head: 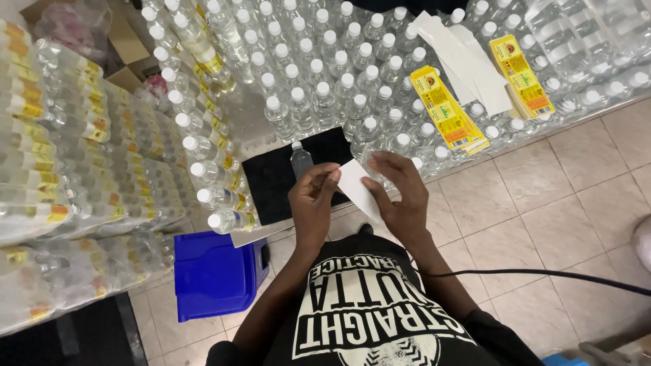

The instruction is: The person is manually peeling adhesive labels from a strip and applying them to clear plastic water bottles.

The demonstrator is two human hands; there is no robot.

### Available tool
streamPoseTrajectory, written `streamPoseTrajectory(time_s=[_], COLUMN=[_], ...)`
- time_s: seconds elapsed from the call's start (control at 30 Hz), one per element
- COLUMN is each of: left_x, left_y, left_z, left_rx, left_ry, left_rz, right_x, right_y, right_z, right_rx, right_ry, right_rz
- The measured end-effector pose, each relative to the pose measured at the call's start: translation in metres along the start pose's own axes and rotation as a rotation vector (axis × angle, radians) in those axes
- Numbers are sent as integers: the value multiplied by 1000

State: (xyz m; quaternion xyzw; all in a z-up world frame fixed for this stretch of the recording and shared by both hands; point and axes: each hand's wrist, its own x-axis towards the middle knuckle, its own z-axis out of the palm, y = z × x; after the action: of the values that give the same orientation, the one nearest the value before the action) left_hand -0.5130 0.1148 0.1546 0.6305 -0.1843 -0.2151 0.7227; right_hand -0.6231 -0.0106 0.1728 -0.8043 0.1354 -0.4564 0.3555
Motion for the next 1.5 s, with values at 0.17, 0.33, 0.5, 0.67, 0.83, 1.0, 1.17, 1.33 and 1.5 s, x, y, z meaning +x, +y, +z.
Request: streamPoseTrajectory(time_s=[0.17,0.33,0.5,0.67,0.83,1.0,1.17,1.33,1.5], left_x=[-1,-5,-4,-6,-10,-8,2,22,25], left_y=[-4,-11,-27,-27,-25,-36,-41,-19,-27], left_z=[4,3,1,4,4,1,-13,-36,-34], left_rx=[-83,-108,-144,-239,-230,-30,-65,-106,-111], left_ry=[3,-88,-141,-152,-195,-187,-53,156,88], left_rz=[16,10,32,-76,-125,-28,-16,64,141], right_x=[-19,-28,-30,-36,-40,-38,-52,-64,-36], right_y=[7,14,10,14,22,28,38,42,17], right_z=[18,19,17,14,11,12,3,-13,-25], right_rx=[-221,-209,10,382,473,501,458,424,298], right_ry=[-14,-35,-116,-78,-31,88,129,-113,-339], right_rz=[-157,-115,175,533,622,719,755,916,830])
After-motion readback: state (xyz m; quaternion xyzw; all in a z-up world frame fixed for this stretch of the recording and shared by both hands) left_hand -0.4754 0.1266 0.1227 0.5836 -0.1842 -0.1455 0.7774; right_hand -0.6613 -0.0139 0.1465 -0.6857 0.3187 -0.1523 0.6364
